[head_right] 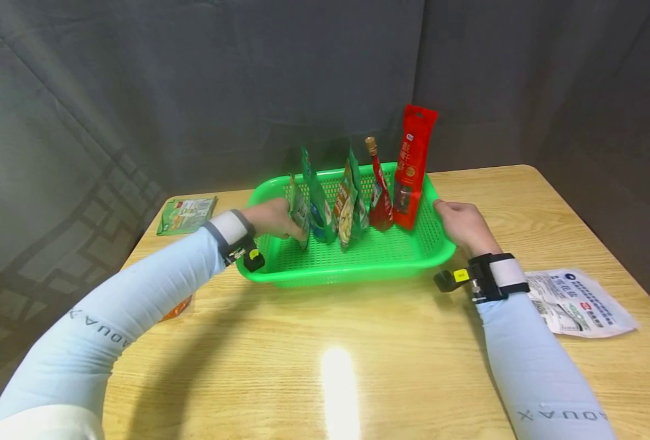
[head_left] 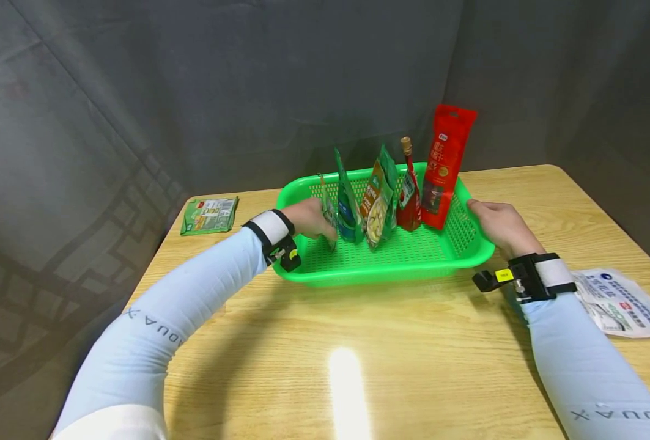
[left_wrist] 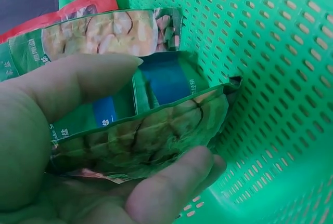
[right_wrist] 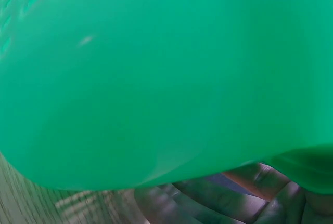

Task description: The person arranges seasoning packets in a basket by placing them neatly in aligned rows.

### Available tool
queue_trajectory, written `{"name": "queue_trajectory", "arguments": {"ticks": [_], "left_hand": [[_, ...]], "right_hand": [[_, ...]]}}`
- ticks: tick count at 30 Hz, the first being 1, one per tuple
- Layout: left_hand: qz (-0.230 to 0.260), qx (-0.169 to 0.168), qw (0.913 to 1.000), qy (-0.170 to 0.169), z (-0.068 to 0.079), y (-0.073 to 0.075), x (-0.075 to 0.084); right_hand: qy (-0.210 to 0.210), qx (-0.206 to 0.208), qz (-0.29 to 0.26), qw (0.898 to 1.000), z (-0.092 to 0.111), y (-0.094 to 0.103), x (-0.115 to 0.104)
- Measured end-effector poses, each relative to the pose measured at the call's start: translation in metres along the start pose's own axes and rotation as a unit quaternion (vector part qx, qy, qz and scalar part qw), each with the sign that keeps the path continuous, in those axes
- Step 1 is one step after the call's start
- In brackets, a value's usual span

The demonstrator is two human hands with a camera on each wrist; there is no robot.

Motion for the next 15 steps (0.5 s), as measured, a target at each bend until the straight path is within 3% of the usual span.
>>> {"name": "queue_trajectory", "arguments": {"ticks": [15], "left_hand": [[-0.014,0.002,0.9996,-0.027,-0.0090,0.0005,0.0045]], "right_hand": [[-0.003,0.002,0.000,1.000,-0.0014,0.0005,0.0010]]}}
Point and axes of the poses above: each hand's wrist, its own z-axis away from the middle knuckle, its own y-axis out of the back of the hand, x = y × z, the point moved 3 cm from there along -z, towards the middle knuckle, and after that the axes turned 13 degrees about -z, right-handed, at the moved point
